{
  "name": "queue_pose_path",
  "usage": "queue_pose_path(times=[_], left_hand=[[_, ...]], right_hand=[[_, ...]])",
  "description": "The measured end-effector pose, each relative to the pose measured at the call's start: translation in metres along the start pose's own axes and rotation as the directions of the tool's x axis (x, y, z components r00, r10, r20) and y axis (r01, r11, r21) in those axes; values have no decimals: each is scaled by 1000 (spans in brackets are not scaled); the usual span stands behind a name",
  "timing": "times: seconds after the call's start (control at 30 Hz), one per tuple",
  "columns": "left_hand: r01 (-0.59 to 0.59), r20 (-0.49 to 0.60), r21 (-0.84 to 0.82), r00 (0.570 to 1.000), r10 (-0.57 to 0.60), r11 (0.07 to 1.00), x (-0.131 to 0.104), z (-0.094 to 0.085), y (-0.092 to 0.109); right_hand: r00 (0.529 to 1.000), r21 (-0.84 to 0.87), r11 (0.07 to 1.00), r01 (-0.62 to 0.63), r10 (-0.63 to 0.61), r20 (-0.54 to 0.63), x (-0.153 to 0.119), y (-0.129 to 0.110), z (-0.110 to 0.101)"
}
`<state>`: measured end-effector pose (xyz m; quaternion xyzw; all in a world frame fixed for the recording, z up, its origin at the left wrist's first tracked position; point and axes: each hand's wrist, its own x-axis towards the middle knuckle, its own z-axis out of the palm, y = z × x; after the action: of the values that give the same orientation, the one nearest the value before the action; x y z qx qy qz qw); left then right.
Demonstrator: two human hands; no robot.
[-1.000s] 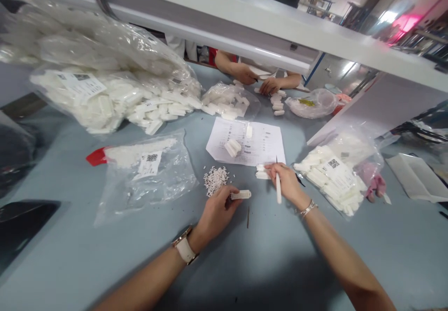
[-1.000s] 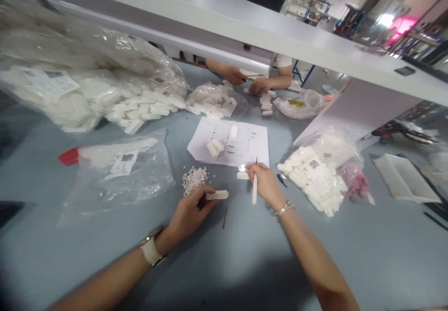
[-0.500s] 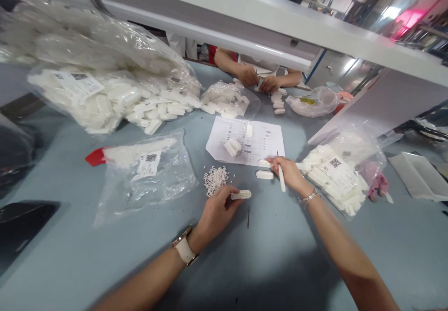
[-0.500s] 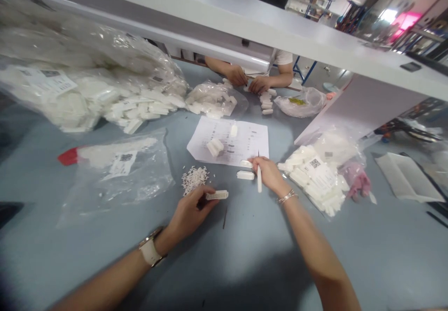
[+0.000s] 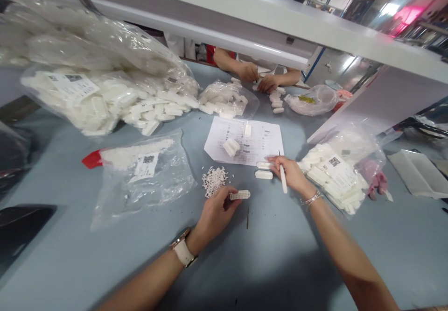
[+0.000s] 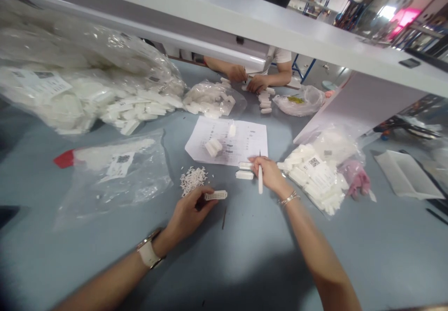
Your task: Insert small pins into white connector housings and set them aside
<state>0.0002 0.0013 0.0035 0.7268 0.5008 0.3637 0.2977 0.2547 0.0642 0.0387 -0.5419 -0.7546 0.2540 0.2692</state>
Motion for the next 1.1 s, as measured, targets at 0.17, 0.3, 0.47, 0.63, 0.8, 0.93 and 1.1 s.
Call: queue_pose_path(times=[0.17, 0.3, 0.47, 0.63, 0.8, 0.93, 1.1], left_hand=[[29, 20, -4, 999, -29, 1000, 0, 0, 0], [22, 26, 10, 999, -23, 1000, -1, 1, -2], [16, 31, 32, 999, -17, 999, -1, 2, -2], [-16, 44, 71, 999, 13, 997, -2, 1, 0], [-126, 93, 155, 989, 113, 980, -3, 2, 2], [-195, 113, 182, 978, 176, 964, -2, 1, 3], [-156, 77, 143, 986, 146, 977, 0, 1, 1]], right_hand=[[985, -128, 977, 169, -173, -19, -13, -5, 8], [975, -199, 957, 210, -219, -25, -19, -6, 14], [979, -293, 938, 185, -203, -33, -16, -4, 14], [986, -441, 884, 154, -166, 11, -16, 1, 9], [984, -432, 897, 100, -152, -88, -19, -5, 10], [985, -176, 978, 114, -135, -108, -10, -28, 29], [992, -20, 995, 99, -97, 81, 17, -50, 65]])
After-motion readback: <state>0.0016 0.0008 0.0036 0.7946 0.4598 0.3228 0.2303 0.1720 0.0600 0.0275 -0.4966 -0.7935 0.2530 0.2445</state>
